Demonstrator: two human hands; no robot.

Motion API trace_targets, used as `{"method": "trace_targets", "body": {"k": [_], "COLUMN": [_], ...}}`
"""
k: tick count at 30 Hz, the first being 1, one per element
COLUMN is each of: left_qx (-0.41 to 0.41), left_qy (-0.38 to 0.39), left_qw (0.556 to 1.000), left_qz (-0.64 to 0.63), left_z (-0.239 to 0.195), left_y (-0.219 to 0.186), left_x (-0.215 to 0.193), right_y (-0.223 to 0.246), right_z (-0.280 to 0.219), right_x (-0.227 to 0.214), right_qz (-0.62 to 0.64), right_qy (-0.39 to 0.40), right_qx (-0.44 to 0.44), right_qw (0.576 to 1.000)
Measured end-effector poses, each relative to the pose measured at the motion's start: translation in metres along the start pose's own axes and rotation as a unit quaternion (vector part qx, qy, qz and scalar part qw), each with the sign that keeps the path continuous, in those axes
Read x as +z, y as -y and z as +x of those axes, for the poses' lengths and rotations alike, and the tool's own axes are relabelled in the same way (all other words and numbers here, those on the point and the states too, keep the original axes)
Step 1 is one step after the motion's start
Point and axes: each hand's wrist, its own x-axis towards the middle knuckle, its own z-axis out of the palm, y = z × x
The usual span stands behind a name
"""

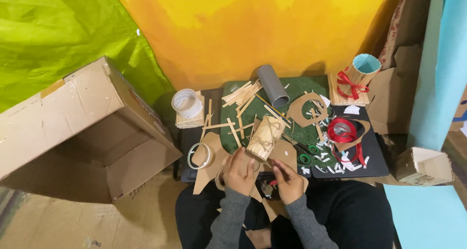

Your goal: Assembling a decorative structure by gluing wooden sticks to a tube and attaching cardboard components.

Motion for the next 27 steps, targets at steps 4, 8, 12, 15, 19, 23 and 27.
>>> {"method": "trace_targets", "body": {"k": [4, 8, 12, 15, 19, 23, 27], "left_qx": [0.006, 0.019, 0.007, -0.086, -0.196, -0.249, -0.269], "left_qy": [0.016, 0.005, 0.007, 0.030, 0.077, 0.133, 0.154], "left_qw": [0.999, 0.998, 0.999, 0.995, 0.969, 0.940, 0.918], "left_qz": [0.030, 0.053, 0.053, -0.051, -0.128, -0.194, -0.246], "left_z": [0.000, 0.004, 0.008, 0.009, 0.012, 0.016, 0.019], "left_y": [-0.014, -0.012, -0.013, 0.004, 0.047, 0.094, 0.117], "left_x": [0.009, 0.014, 0.014, 0.021, 0.032, 0.046, 0.053], "right_y": [-0.005, -0.009, -0.008, -0.003, -0.003, -0.024, -0.033], "right_z": [0.002, 0.000, 0.003, 0.007, 0.015, 0.026, 0.035], "right_x": [0.007, 0.015, 0.018, 0.018, 0.018, 0.029, 0.029], "right_qz": [-0.019, -0.068, -0.089, -0.087, -0.080, -0.058, -0.030], "right_qy": [0.034, 0.032, 0.006, 0.006, -0.015, -0.024, -0.026], "right_qx": [-0.048, -0.134, -0.195, -0.153, -0.114, -0.014, 0.031], "right_qw": [0.998, 0.988, 0.977, 0.984, 0.990, 0.998, 0.999]}}
